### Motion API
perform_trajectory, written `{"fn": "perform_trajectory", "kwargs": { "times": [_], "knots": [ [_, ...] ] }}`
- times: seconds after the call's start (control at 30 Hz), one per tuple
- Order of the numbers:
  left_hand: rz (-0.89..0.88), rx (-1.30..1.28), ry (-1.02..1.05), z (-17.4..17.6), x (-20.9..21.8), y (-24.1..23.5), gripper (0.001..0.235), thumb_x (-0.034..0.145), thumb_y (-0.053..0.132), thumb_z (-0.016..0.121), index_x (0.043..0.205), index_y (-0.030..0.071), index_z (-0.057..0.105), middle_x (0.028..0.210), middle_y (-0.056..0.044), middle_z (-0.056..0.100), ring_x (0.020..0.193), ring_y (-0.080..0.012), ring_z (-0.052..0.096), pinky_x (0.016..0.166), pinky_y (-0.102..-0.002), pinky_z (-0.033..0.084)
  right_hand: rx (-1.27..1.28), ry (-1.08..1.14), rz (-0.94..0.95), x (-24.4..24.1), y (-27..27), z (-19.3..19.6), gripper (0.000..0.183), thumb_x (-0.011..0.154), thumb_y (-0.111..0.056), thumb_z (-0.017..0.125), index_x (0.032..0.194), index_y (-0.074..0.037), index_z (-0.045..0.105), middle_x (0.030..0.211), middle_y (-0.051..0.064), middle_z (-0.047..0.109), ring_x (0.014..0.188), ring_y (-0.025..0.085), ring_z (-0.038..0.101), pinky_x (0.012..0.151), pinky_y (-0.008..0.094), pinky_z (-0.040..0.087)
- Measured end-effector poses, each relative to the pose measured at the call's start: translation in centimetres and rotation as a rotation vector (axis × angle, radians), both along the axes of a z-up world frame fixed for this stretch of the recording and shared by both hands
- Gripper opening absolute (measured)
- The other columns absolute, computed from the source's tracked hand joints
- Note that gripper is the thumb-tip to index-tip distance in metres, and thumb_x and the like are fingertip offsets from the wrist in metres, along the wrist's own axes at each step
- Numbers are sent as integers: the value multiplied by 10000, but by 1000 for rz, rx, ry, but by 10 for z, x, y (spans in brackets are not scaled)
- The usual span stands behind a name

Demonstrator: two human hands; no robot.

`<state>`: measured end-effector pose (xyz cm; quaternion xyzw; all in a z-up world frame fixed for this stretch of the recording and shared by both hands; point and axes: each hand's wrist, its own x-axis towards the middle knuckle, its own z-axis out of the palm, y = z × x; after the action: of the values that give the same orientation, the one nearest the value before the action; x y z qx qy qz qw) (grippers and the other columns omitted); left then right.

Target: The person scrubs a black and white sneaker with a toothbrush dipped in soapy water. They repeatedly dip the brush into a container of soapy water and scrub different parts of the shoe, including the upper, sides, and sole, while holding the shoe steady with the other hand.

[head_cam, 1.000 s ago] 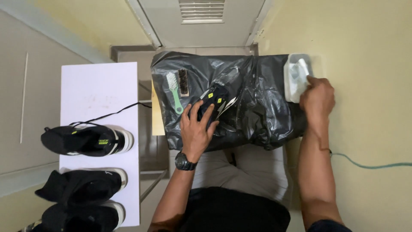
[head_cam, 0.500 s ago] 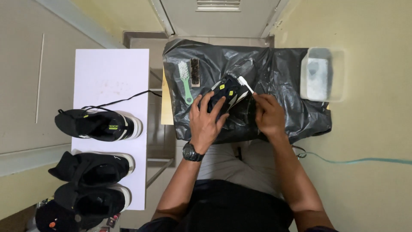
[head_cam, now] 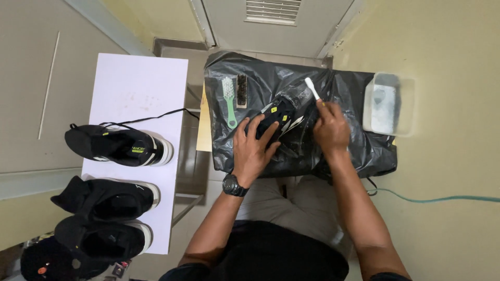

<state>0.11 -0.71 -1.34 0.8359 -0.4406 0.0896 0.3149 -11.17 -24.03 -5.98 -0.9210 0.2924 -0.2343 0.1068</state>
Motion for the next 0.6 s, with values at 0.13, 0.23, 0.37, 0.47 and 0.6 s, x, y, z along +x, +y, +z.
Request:
{"fn": "perform_trajectory", "kwargs": {
  "times": [0.13, 0.23, 0.37, 0.47, 0.6],
  "knots": [
    [29, 23, -1, 0, -2, -1, 528, 898, 396, 778, 1395, 335, 612, 1451, -86, 491, 1344, -490, 467, 953, -690, 493, -4, 107, 48, 6, 17, 1, 484, 886, -76, 585, 1316, -233, 741, 1143, 26, 659, 968, 319, 731, 789, 456, 619],
    [26, 37, 12, 1, -1, -2, 514, 920, 368, 768, 1403, 313, 601, 1449, -98, 485, 1340, -499, 466, 948, -709, 504, -56, 147, 180, 10, 11, -4, 463, 867, -61, 580, 1252, -233, 770, 1111, -15, 684, 1017, 282, 739, 791, 367, 642],
    [40, 46, 4, -3, -3, -3, 504, 930, 402, 754, 1402, 324, 595, 1425, -96, 504, 1325, -493, 486, 946, -715, 502, 139, 139, 93, 15, 20, 32, 401, 912, -137, 587, 1223, -298, 781, 1110, -12, 699, 979, 326, 722, 787, 485, 621],
    [60, 67, -29, -10, -1, -3, 506, 938, 456, 727, 1411, 358, 577, 1438, -64, 489, 1345, -455, 481, 961, -683, 512, 61, 158, 48, 20, 16, 39, 379, 950, -139, 571, 1239, -272, 777, 1120, 18, 693, 936, 356, 730, 736, 511, 623],
    [86, 59, -43, -13, -4, -6, 481, 955, 486, 689, 1407, 360, 583, 1416, -63, 513, 1351, -445, 484, 976, -659, 513, -14, 214, -86, 23, 14, 55, 385, 994, -165, 533, 1301, -249, 749, 1171, 34, 660, 849, 417, 734, 711, 563, 612]
  ]
}}
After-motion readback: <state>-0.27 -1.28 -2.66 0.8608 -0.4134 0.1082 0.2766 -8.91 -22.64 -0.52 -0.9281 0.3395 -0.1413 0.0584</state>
